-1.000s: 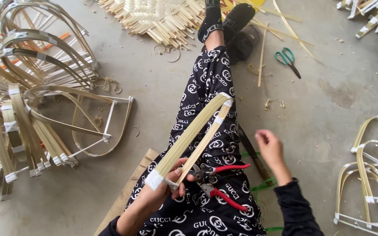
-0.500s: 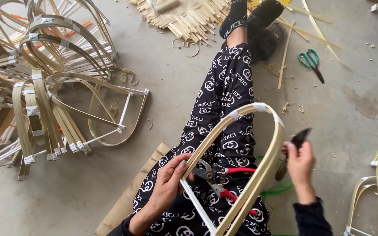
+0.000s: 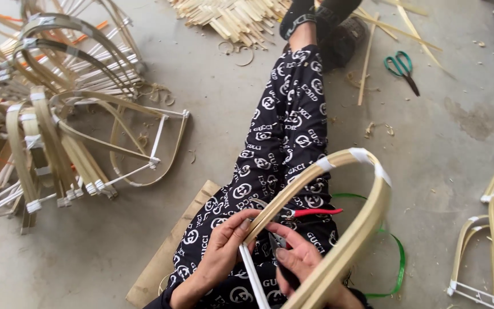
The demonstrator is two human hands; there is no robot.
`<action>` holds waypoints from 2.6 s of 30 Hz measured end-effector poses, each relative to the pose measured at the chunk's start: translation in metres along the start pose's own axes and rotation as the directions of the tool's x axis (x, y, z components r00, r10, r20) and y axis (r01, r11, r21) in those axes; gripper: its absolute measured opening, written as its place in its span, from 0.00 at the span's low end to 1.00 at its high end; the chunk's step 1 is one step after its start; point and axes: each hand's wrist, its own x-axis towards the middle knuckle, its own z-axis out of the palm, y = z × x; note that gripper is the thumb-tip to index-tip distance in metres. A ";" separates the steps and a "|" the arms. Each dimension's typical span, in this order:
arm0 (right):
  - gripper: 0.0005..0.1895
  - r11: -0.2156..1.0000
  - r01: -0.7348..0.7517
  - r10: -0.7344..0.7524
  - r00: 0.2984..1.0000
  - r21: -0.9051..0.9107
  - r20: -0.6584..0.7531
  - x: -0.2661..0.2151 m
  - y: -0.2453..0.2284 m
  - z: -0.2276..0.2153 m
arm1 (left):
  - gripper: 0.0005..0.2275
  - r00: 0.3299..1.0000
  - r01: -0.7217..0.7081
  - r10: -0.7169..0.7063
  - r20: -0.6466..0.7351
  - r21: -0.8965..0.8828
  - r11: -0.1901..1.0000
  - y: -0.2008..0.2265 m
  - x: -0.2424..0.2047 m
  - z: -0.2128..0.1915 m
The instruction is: Assembling and trimming bamboo frames for lanterns or decorative furniture components using a knife and clippers.
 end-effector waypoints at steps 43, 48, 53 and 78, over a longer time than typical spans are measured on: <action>0.32 0.953 0.118 -0.108 0.993 0.279 -0.049 0.024 0.032 0.008 | 0.14 0.995 -0.094 0.095 -0.009 0.051 0.994 -0.001 -0.046 -0.034; 0.29 0.946 0.038 -0.045 0.999 0.321 0.014 0.019 0.048 -0.003 | 0.14 0.994 -0.105 0.105 0.011 0.026 0.994 -0.001 -0.049 -0.031; 0.28 0.953 0.101 -0.104 0.995 0.285 -0.006 0.022 0.044 0.008 | 0.14 0.987 -0.158 0.158 0.015 0.079 0.984 0.002 -0.044 -0.031; 0.27 0.952 0.051 -0.049 0.999 0.303 -0.015 0.013 0.046 0.000 | 0.14 0.995 -0.098 0.098 0.019 -0.029 0.995 -0.001 -0.054 -0.034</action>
